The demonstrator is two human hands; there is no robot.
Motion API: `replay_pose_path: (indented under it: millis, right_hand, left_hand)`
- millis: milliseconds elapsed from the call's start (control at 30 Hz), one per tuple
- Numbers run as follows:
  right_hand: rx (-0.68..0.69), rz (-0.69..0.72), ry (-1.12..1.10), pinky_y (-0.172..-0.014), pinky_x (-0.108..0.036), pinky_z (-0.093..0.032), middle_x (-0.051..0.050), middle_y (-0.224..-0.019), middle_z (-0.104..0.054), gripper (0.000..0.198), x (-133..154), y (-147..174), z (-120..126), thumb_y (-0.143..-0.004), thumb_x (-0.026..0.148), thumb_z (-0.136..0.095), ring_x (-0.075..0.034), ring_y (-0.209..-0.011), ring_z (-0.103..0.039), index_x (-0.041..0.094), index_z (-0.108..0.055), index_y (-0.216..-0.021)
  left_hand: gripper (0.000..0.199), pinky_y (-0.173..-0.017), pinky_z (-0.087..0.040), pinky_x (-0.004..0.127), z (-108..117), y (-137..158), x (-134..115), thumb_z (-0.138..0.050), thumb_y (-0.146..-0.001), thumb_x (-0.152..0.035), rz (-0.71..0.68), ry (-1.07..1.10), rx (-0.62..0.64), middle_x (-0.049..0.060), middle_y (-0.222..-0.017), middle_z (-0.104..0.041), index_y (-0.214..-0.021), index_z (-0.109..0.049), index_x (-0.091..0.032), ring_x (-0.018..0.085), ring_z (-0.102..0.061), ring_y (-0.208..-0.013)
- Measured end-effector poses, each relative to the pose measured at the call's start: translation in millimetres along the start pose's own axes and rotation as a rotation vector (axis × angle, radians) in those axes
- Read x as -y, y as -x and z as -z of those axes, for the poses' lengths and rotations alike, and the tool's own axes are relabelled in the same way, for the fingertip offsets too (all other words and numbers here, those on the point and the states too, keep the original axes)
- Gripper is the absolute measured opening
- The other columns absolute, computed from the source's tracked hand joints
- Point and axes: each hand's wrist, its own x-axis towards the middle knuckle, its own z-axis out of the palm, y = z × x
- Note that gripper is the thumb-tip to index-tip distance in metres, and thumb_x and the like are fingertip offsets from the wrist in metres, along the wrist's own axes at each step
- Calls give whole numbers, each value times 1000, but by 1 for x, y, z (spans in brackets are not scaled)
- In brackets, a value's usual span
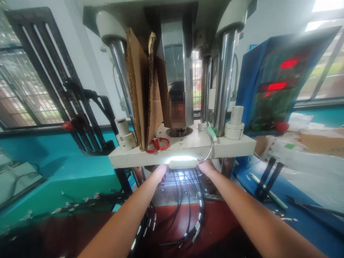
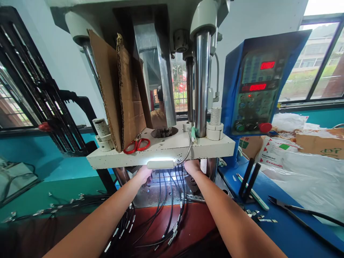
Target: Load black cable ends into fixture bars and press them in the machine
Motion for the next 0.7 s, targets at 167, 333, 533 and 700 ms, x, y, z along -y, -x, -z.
replay_pose_path:
  millis: [167, 333, 533, 700]
  right_hand:
    - [19, 94, 142, -86, -42, -48, -8, -112, -62, 25, 10, 34, 27, -92, 33, -54, -21, -98, -60, 15, -61, -109]
    - [59, 336, 214, -80, -29, -43, -6, -98, -66, 18, 32, 105, 47, -91, 25, -47, -19, -92, -60, 19, -63, -91]
    - [147, 418, 303, -66, -30, -44, -8, -84, -68, 20, 68, 157, 36, -91, 28, -44, -21, -76, -65, 19, -62, -88]
    - [239, 361, 344, -63, -32, -48, -13, -82, -71, 16, 86, 151, 12, -82, 22, -56, -25, -75, -68, 15, -63, -94]
  left_hand:
    - [32, -87, -50, 45, 17, 23, 6, -55, -90, -34, -275, -270, -25, 9, -117, -59, -116, -56, -16, 22, -59, -101]
    - [37, -106, -35, 41, 25, 46, 17, -43, -91, -12, -651, -447, 4, 7, -133, -52, -125, -54, -22, 22, -47, -122]
    - [52, -107, -32, 37, 14, 44, 18, -37, -78, -3, -751, -613, -21, 10, -131, -54, -125, -56, -17, 24, -45, -123]
    - [59, -103, -36, 36, 11, 43, 18, -40, -75, -6, -744, -690, -38, 10, -136, -49, -131, -51, -20, 26, -46, -122]
